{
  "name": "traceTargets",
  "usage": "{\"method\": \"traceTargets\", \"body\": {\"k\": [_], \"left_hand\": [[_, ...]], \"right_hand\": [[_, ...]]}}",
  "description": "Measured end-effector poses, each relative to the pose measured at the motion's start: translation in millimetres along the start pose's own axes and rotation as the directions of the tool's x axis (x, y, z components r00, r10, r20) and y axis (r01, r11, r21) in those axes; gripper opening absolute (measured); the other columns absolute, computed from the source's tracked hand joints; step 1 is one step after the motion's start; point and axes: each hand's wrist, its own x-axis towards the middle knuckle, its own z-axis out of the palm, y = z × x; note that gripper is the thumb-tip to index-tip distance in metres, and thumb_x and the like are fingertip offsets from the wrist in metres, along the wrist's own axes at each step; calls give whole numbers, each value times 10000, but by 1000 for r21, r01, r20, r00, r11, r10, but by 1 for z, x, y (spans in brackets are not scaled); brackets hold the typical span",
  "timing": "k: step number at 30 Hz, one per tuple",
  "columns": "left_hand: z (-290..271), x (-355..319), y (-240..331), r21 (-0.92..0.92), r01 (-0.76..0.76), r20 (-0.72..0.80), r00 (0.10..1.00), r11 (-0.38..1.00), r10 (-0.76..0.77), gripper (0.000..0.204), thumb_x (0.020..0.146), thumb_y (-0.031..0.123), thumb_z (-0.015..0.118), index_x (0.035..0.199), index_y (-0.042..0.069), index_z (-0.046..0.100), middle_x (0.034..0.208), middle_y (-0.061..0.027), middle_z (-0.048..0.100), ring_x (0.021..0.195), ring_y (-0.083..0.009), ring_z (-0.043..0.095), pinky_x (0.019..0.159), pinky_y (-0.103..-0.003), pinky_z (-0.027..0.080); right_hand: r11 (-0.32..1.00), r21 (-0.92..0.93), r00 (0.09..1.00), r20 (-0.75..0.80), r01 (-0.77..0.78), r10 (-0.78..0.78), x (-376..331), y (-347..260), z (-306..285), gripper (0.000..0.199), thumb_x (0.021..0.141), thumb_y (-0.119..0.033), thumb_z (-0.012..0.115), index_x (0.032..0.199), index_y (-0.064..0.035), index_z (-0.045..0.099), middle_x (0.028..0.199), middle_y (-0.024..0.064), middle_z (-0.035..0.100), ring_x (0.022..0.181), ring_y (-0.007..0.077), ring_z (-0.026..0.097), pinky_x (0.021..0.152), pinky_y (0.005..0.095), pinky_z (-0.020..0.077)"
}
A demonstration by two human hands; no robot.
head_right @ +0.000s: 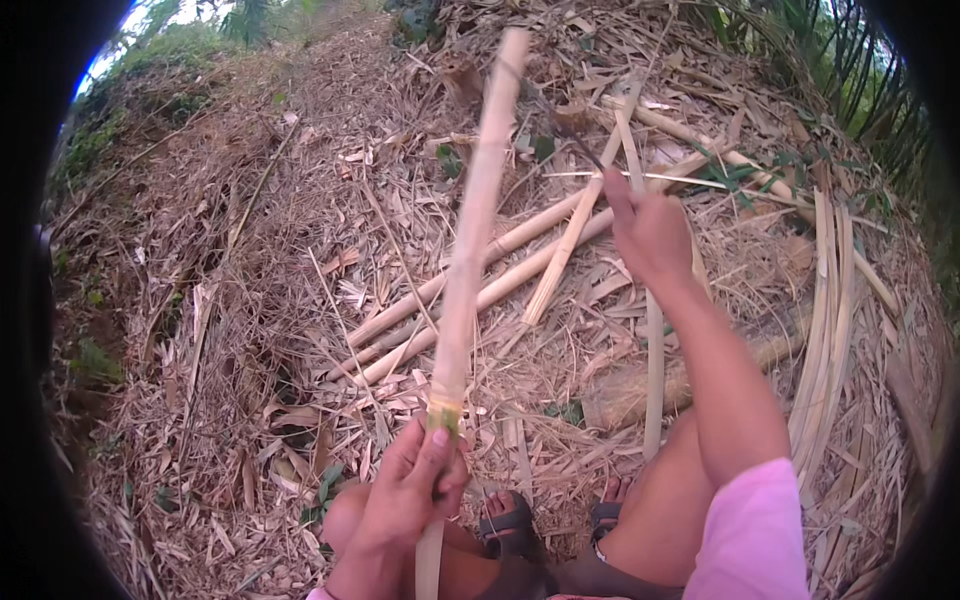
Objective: The person scrapes the outer surface of a bamboo pole using a machete and then strips off pieces of the bamboo.
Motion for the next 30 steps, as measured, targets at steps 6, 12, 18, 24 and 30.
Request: {"method": "traceTargets", "body": {"k": [6,12,18,24,30], "left_hand": [[11,27,21,-90,-68,-71,996,994,62,300,1062,329,379,1245,93,412,638,-8,425,405,-72,368,376,-202,307],[20,20,12,49,-86,-194,976,995,94,310,1057,311,400,1292,110,381,640,9,397,420,-58,334,383,-197,303],[28,8,7,193,-71,-281,952,979,125,282,1062,295,384,1259,93,382,635,17,394,446,-46,336,388,-194,304],[16,1,3,168,-99,-240,961,981,138,200,1060,281,397,1075,84,434,607,24,375,442,-51,328,389,-204,286],[10,11,2,22,-49,-129,990,999,51,237,1061,297,395,1106,71,451,635,18,410,438,-40,333,389,-202,279]], "right_hand": [[877,-13,873,97,481,-477,-75,-80,2,702,836,-731,524,515,-109,570,481,93,536,449,264,568,468,372,434],[824,-149,828,249,546,-503,-100,-89,10,683,708,-789,600,498,-142,537,482,18,538,399,214,546,400,377,331],[703,-102,709,138,704,-691,-94,-80,19,738,701,-827,558,490,-119,567,456,44,547,368,226,563,426,386,403],[930,-235,958,130,282,-257,-53,-46,37,861,796,-847,391,583,-53,648,506,111,576,518,316,625,503,430,454],[996,9,966,242,92,-91,-43,-44,10,805,881,-760,391,661,-43,684,534,154,587,580,367,625,519,437,477]]}}
